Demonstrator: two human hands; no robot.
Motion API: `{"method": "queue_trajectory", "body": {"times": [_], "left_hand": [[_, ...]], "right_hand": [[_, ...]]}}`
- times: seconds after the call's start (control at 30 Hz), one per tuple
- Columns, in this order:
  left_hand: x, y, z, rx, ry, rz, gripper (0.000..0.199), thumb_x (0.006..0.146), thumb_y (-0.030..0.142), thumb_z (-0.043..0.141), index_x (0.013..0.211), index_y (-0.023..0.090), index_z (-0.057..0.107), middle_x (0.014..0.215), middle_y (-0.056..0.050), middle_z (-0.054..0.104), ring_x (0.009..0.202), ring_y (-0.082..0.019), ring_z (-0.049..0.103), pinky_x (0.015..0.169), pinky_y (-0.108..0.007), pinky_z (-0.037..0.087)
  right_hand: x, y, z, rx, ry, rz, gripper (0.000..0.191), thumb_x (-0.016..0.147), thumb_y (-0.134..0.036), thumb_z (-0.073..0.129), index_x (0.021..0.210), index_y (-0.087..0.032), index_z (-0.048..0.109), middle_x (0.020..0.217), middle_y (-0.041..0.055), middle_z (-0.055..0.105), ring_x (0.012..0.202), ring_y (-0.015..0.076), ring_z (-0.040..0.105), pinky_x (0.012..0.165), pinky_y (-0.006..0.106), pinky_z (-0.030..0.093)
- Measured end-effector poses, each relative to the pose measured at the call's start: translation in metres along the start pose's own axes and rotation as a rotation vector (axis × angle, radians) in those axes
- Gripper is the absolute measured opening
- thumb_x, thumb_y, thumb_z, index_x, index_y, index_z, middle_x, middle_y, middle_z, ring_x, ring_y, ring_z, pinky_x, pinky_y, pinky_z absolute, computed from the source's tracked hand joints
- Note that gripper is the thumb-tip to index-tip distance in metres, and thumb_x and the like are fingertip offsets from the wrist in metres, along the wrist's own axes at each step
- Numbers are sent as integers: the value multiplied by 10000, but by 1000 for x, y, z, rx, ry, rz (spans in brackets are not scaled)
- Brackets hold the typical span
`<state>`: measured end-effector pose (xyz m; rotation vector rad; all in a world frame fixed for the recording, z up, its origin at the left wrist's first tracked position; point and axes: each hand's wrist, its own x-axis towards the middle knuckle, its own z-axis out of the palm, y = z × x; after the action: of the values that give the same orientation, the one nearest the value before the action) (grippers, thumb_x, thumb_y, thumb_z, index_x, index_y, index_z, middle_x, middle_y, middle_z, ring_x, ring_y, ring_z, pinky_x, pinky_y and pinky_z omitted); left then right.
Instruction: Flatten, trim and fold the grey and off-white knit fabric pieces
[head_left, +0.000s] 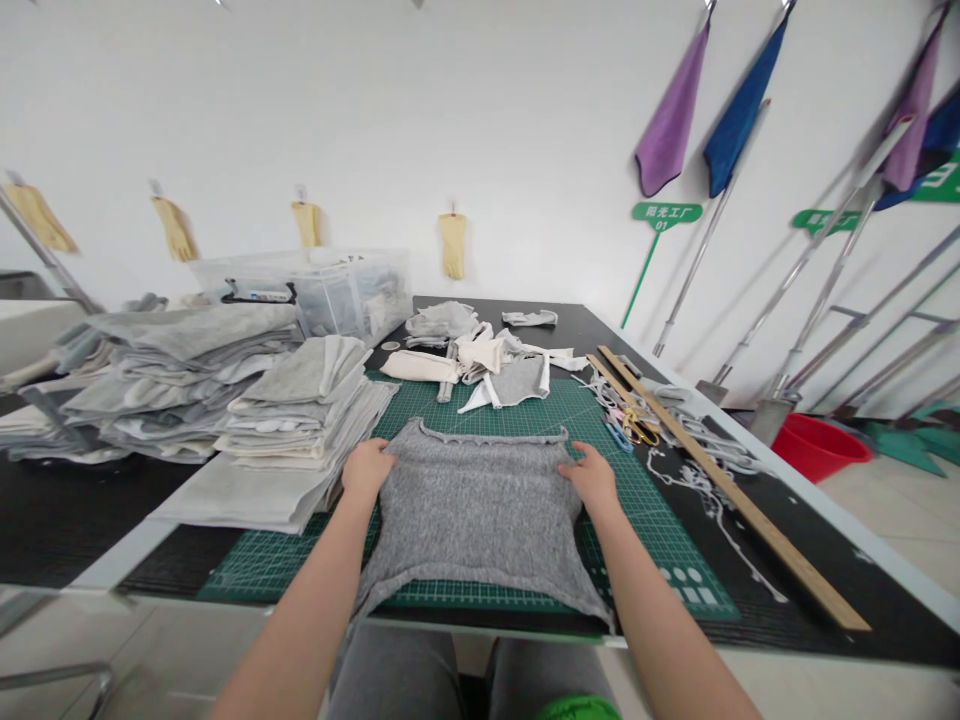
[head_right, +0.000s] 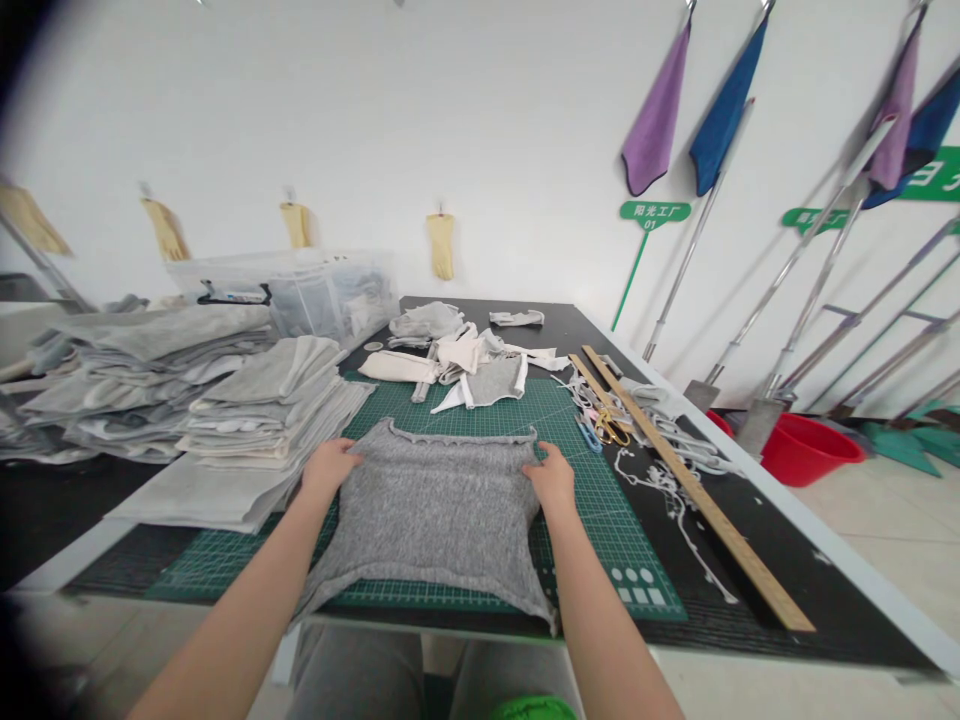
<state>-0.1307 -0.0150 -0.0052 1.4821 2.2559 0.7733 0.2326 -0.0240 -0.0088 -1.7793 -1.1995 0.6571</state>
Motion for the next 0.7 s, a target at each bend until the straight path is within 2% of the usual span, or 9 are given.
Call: {"method": "queue_trajectory", "body": {"times": [0.07,0.1,0.17,0.23,0.3,0.37,0.47,0.53,0.7], "left_hand": [[-1,1,-2,82,-18,24,217,518,312,541,699,192,550,725,-49,562,758,-222,505,631,-297,343],[-2,2,-3,55,-23,39,199,511,322,548,649,179,531,674,-38,549,724,-212,504,610,-287,339],[-3,5,-2,-188,-80,40,188,500,310,555,589,158,489,590,-17,512,652,-182,497,572,-264,338],[-3,8,-2,-612,-260,-6,178,499,270,553,610,148,485,583,-7,509,613,-157,494,551,-249,351],[-3,12,-2,-993,-495,-77,224,507,227,548,715,151,510,653,-8,544,616,-147,506,559,-247,377],[-1,16,-3,-1154,-669,-184,273,534,235,549,791,149,523,708,-25,568,644,-159,523,591,-265,402],[5,23,-3,-1187,-754,-331,288,605,343,520,798,130,535,691,-50,576,665,-184,536,620,-296,420],[13,29,-1,-1186,-774,-336,286,626,377,499,770,133,537,660,-46,571,648,-181,536,606,-295,424],[38,43,8,-949,-713,-371,215,555,298,569,645,109,522,559,-47,539,563,-170,518,542,-283,419]], "right_hand": [[0,-1,-1,-56,-4,-24,340,427,-191,616,762,-142,586,633,27,483,676,188,457,669,289,310],[1,-2,-2,-72,-13,-31,257,426,-196,616,676,-145,584,630,31,489,680,193,454,662,289,305],[2,-3,-1,-73,-41,-31,171,429,-207,612,580,-145,560,611,30,496,651,187,450,621,281,305],[5,-3,1,-22,-79,-14,162,452,-201,590,593,-141,538,587,15,492,584,155,444,555,255,310],[7,-2,4,61,-125,19,205,492,-185,545,689,-137,517,584,-1,490,514,119,432,485,223,310],[11,-2,8,136,-174,56,316,525,-184,506,837,-142,484,623,-2,504,494,106,443,444,202,318],[21,-3,12,167,-236,97,510,557,-259,513,1044,-163,398,693,26,527,522,124,478,428,206,347],[32,-5,14,123,-258,108,629,535,-302,549,1119,-178,351,737,49,528,530,138,486,430,223,361],[64,-15,21,-94,-257,101,890,426,-205,591,1232,-233,215,867,105,506,532,177,490,430,275,361]]}}
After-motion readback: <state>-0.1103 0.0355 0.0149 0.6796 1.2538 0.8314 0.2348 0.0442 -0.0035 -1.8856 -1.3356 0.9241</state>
